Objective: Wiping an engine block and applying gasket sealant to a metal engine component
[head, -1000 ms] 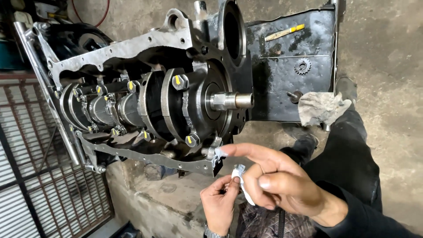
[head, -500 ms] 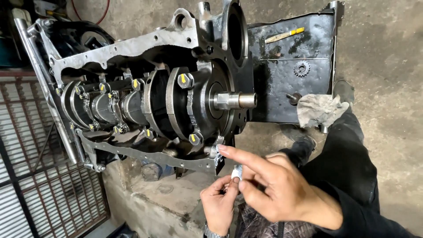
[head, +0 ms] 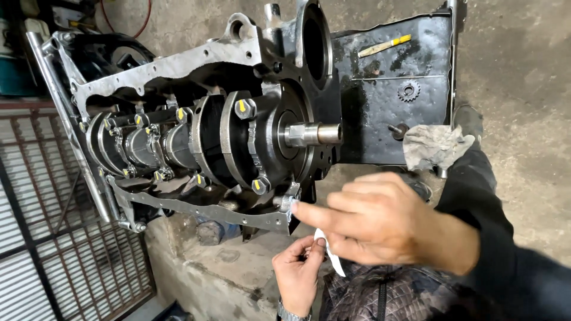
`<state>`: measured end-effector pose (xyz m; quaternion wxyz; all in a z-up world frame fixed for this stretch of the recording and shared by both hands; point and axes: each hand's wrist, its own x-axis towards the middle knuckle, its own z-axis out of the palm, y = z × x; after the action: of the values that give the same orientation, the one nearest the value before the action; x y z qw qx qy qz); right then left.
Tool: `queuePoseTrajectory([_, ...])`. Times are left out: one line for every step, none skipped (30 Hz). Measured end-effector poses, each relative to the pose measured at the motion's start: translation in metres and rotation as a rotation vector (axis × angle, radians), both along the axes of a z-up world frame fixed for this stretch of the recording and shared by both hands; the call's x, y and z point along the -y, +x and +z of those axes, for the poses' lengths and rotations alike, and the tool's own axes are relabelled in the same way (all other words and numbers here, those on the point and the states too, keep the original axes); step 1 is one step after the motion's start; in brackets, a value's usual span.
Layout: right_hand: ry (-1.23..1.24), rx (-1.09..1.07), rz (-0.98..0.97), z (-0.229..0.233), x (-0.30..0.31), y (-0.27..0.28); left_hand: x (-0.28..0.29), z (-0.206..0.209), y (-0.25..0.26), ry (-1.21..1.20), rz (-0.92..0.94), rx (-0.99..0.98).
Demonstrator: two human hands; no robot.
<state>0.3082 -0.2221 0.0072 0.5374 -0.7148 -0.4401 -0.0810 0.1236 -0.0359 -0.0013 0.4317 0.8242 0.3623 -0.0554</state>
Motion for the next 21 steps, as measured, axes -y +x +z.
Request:
queuePoseTrajectory([0.004,-0.002,-0.005,0.0,0.002,0.004,0.0,0.001,0.0,0.004,-0.005,-0.002])
queuePoseTrajectory([-0.036,0.174,-0.048,-0.001,0.004,0.009,0.0,0.002,0.0,0.001,0.009,-0.013])
queuePoseTrajectory([-0.076,0.35,-0.093,-0.002,0.006,0.015,0.001,0.003,0.0,-0.002,0.024,-0.023])
queuePoseTrajectory([-0.074,0.346,-0.098,-0.009,0.007,0.011,0.0,0.003,-0.001,0.0,0.019,-0.026])
queuePoseTrajectory([-0.064,0.289,-0.048,-0.016,0.007,0.008,-0.002,0.002,-0.001,0.0,0.042,-0.025])
queuePoseTrajectory([-0.056,0.233,0.006,-0.024,0.009,0.005,-0.002,0.001,-0.001,-0.003,0.067,-0.023])
queuePoseTrajectory([-0.056,0.232,0.004,-0.021,0.007,-0.002,-0.001,0.003,-0.001,-0.003,0.066,-0.024])
queuePoseTrajectory([0.079,-0.026,0.051,-0.018,0.005,-0.008,0.0,0.005,0.0,0.001,0.061,-0.032])
queuePoseTrajectory([0.215,-0.283,0.098,-0.016,0.003,-0.013,0.001,0.006,0.001,0.004,0.057,-0.04])
queuePoseTrajectory([0.221,-0.286,0.104,-0.014,-0.001,-0.018,0.001,0.006,0.001,0.011,0.062,-0.043])
queuePoseTrajectory([0.248,-0.326,0.048,-0.013,-0.004,-0.023,0.002,0.006,0.001,0.009,0.054,-0.024])
queuePoseTrajectory([0.271,-0.369,-0.017,-0.012,-0.007,-0.028,0.002,0.004,0.001,0.0,0.038,-0.009])
queuePoseTrajectory([0.273,-0.376,-0.02,-0.012,-0.01,-0.034,0.0,0.005,0.0,0.002,0.035,-0.016])
queuePoseTrajectory([0.296,-0.443,-0.005,-0.013,-0.012,-0.039,0.0,0.003,0.0,-0.001,0.033,-0.007])
queuePoseTrajectory([0.32,-0.511,0.01,-0.013,-0.014,-0.044,-0.001,0.002,-0.001,-0.005,0.032,0.002])
queuePoseTrajectory([0.322,-0.513,0.008,-0.013,-0.015,-0.046,-0.001,0.001,0.0,-0.003,0.03,0.0])
queuePoseTrajectory([0.352,-0.62,0.054,-0.013,-0.015,-0.049,-0.002,0.0,0.0,0.009,0.011,0.003])
queuePoseTrajectory([0.381,-0.729,0.104,-0.012,-0.016,-0.052,-0.002,0.0,-0.001,0.022,-0.005,0.005])
queuePoseTrajectory([0.382,-0.733,0.104,-0.012,-0.017,-0.054,-0.001,0.002,-0.001,0.023,-0.005,0.001])
queuePoseTrajectory([0.384,-0.746,0.08,-0.012,-0.019,-0.055,-0.001,0.004,0.001,0.02,-0.014,-0.003])
queuePoseTrajectory([0.387,-0.759,0.056,-0.012,-0.021,-0.056,0.0,0.005,0.003,0.016,-0.024,-0.008])
